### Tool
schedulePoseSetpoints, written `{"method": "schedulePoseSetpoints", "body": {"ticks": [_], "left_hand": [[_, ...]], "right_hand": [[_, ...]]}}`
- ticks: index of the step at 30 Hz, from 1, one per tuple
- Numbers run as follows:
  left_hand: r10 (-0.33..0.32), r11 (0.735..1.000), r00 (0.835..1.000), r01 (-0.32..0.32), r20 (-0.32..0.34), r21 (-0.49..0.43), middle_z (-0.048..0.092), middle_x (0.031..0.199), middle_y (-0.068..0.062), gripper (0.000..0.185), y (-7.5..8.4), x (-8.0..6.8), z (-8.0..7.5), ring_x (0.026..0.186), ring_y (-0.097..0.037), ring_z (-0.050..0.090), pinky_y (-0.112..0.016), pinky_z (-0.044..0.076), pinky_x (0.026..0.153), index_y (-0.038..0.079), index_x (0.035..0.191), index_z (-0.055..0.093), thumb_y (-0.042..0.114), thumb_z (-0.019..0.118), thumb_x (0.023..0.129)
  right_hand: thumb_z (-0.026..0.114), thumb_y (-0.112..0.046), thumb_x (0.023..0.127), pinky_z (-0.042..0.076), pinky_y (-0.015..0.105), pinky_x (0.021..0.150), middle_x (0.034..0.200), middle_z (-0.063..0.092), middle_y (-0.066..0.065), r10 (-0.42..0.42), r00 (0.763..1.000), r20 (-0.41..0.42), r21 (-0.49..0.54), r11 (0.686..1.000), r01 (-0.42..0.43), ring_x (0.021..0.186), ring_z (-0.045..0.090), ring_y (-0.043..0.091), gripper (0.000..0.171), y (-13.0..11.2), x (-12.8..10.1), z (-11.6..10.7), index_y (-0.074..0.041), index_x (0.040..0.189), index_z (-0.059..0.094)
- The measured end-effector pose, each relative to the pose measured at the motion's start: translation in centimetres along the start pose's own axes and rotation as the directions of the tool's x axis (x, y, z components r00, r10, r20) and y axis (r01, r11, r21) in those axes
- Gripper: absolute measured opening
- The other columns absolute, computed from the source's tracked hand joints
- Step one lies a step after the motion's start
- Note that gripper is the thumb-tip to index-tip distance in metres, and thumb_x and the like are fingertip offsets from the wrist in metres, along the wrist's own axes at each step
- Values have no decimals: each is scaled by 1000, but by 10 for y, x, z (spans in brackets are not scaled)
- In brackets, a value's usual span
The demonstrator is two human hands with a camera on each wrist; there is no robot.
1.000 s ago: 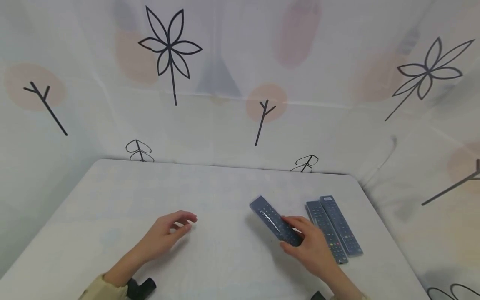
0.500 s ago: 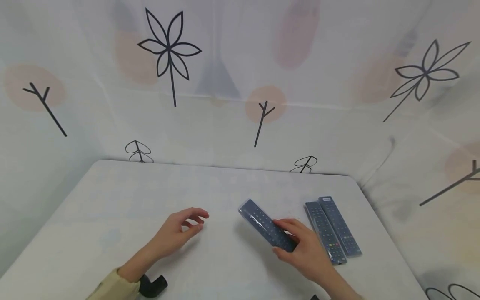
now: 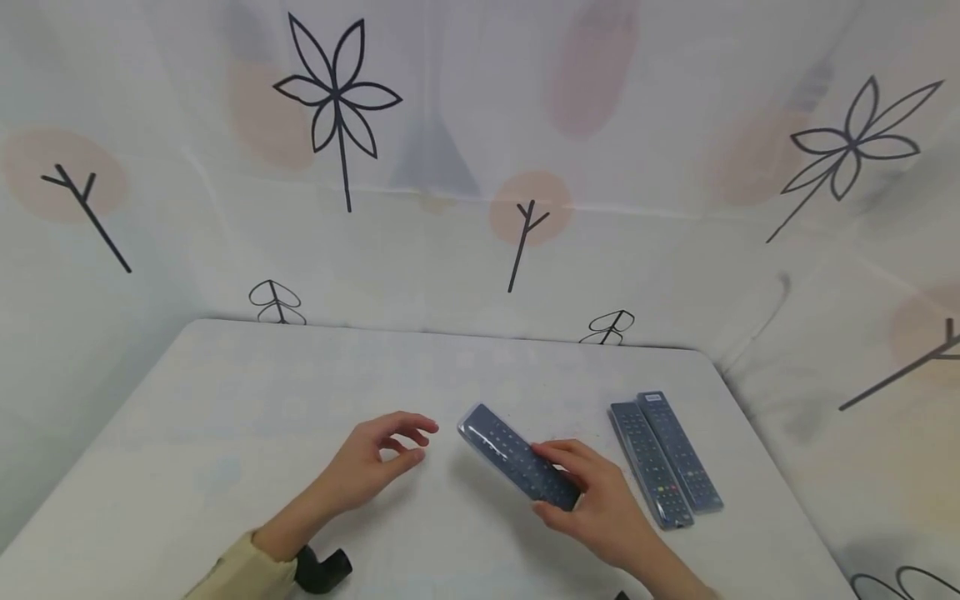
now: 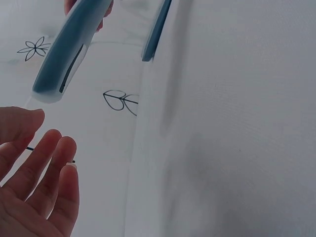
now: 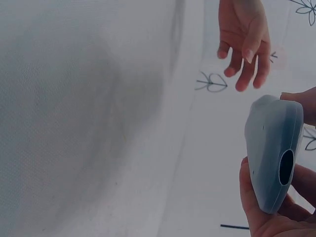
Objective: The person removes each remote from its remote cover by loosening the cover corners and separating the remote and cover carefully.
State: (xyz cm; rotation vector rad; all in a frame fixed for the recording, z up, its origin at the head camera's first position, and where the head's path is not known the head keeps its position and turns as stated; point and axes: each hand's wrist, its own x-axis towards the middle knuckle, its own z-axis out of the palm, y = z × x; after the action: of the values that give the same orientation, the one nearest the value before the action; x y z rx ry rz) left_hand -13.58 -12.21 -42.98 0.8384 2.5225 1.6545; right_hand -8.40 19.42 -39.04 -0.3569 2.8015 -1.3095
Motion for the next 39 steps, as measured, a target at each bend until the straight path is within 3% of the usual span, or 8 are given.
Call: {"method": "schedulePoseSetpoints", "body": {"ticks": [9,17,23,31,39], "left_hand": [[33,996,999,-32,9,-86,64,128,2,45,7,9,11,104,-16,65,-32,55,83,16,133,60,6,72,91],[33,996,999,-34,-5,-87,61,131,1,56,10,14,15,104,-15,64,-31,55,82,17,141,54,13,75,90],[16,996,999,-20,-42,-91,63,128,4,48,11,15,14,103,-16,63,-31,55,79,19,134,61,15,77,89],[40,995,997,-47,-71,-93,65,121,6,47,14,15,11,98,-16,63,-29,54,75,21,129,64,12,80,85],[89,992,990,-98,-113,-84,66,110,5,45,13,15,11,92,-16,61,-29,53,72,19,122,66,5,82,82]], "right_hand": [[89,-9,72,53,30,89,121,60,-5,-33,999,35,36,999,32,107,58,19,61,-4,4,5,-22,127,66],[88,-13,74,53,29,88,122,60,-3,-59,995,76,78,996,53,108,57,22,58,-7,6,9,-22,127,66],[86,-10,76,52,31,91,123,59,-2,-84,990,111,125,990,70,110,57,23,57,-8,8,10,-19,128,66],[84,-11,77,52,35,93,124,58,-4,-99,984,148,161,984,75,112,58,22,55,-8,10,12,-15,129,66],[81,-19,83,51,33,94,128,58,5,-109,972,208,274,961,50,114,57,28,53,-5,11,16,-14,133,63]]}}
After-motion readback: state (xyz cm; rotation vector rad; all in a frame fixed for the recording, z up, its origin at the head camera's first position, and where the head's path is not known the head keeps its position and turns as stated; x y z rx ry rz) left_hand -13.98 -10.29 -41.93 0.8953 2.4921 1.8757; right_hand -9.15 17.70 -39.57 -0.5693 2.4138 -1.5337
